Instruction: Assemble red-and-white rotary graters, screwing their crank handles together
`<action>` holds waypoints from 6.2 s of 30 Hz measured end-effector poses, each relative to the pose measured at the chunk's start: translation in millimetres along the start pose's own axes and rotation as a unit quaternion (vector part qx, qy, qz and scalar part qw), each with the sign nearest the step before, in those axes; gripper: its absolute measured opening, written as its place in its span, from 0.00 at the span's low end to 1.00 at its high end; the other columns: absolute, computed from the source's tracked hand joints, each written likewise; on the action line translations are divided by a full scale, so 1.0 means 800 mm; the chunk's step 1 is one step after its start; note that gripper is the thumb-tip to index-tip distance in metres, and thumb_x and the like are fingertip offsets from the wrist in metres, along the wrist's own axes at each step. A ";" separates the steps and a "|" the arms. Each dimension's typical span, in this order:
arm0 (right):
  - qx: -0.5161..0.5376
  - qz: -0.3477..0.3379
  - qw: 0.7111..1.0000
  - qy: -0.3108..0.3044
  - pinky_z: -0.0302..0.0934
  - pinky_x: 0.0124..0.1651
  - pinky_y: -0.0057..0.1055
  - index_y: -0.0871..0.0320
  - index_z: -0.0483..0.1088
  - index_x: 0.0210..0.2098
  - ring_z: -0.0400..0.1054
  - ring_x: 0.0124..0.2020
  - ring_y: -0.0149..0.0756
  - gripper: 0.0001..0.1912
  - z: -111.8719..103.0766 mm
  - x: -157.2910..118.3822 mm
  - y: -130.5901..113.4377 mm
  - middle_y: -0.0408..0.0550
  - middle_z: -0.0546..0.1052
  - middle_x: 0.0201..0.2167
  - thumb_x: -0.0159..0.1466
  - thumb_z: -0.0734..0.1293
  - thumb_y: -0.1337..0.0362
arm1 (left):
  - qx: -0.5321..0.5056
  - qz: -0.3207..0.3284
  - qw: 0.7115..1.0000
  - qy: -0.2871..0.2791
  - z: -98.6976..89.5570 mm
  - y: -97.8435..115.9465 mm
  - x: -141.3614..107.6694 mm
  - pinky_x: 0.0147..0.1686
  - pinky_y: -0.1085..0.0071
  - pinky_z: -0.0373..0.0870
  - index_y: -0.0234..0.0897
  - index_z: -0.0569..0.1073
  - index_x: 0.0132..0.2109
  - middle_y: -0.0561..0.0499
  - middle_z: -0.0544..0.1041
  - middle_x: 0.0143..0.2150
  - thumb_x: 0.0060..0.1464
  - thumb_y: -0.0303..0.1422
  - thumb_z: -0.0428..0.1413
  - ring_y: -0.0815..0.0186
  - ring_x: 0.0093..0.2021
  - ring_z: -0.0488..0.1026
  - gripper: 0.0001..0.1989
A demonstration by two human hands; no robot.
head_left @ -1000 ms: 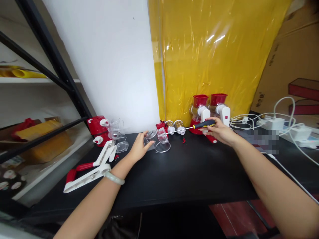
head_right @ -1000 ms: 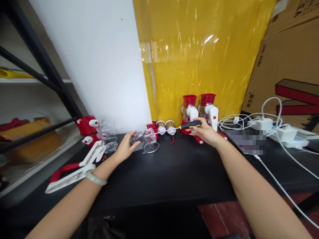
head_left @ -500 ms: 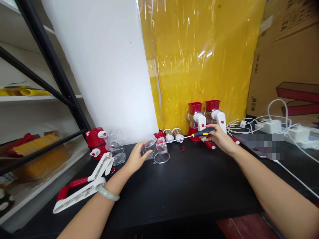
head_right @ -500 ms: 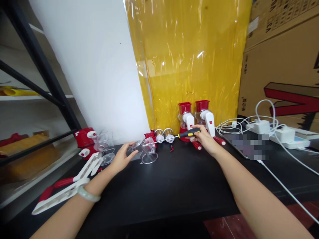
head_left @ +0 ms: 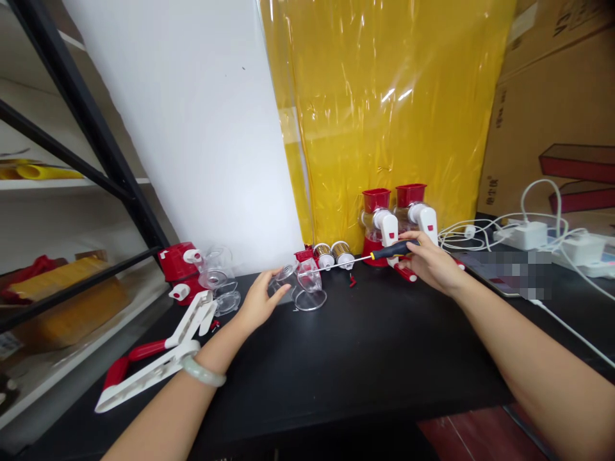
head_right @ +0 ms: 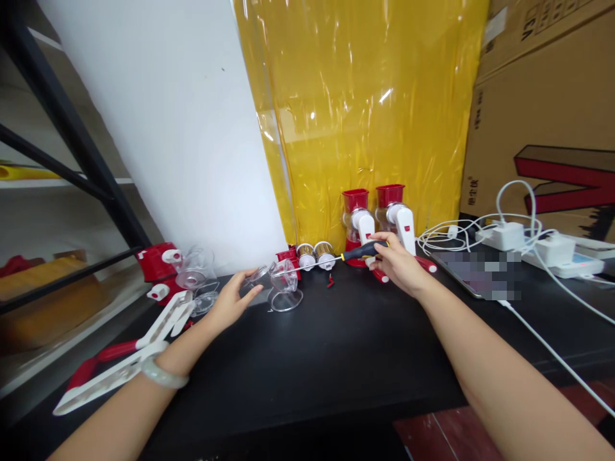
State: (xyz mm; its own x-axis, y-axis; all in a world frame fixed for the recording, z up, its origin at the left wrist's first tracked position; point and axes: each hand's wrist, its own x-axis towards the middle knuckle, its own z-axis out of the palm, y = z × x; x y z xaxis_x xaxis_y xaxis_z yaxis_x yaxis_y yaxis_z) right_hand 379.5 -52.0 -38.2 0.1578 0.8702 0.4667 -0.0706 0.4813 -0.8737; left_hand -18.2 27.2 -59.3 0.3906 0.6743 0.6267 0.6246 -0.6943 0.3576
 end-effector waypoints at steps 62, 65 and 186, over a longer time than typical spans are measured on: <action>-0.044 0.066 0.997 -0.007 0.54 0.17 0.28 0.50 0.54 0.39 0.60 0.13 0.31 0.18 -0.008 0.001 -0.002 0.33 0.65 0.16 0.60 0.62 0.47 | 0.034 -0.013 0.999 -0.007 -0.005 0.008 0.006 0.56 0.55 0.67 0.37 0.69 0.53 0.42 0.75 0.53 0.56 0.53 0.52 0.54 0.53 0.73 0.27; -0.060 0.033 0.997 -0.018 0.55 0.19 0.27 0.49 0.52 0.41 0.62 0.14 0.31 0.22 -0.007 0.001 0.000 0.32 0.68 0.18 0.57 0.67 0.48 | 0.033 -0.015 0.999 -0.007 -0.005 0.007 0.006 0.56 0.55 0.67 0.36 0.69 0.53 0.41 0.76 0.53 0.56 0.52 0.52 0.54 0.53 0.73 0.27; 0.012 -0.049 0.998 0.039 0.72 0.38 0.33 0.46 0.59 0.43 0.75 0.39 0.34 0.28 0.010 -0.008 0.002 0.39 0.74 0.40 0.48 0.76 0.53 | 0.038 -0.012 0.999 -0.017 -0.007 0.008 0.004 0.56 0.56 0.66 0.37 0.69 0.54 0.42 0.75 0.54 0.58 0.51 0.52 0.54 0.54 0.72 0.26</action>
State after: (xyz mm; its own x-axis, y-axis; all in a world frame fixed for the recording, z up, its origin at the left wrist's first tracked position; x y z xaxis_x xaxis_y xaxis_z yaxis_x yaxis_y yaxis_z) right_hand 370.6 -56.0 -41.1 0.2420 0.8086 0.5363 -0.0736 0.5664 -0.8208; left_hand -16.8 24.0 -51.1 0.3979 0.6992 0.5940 0.6823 -0.6584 0.3179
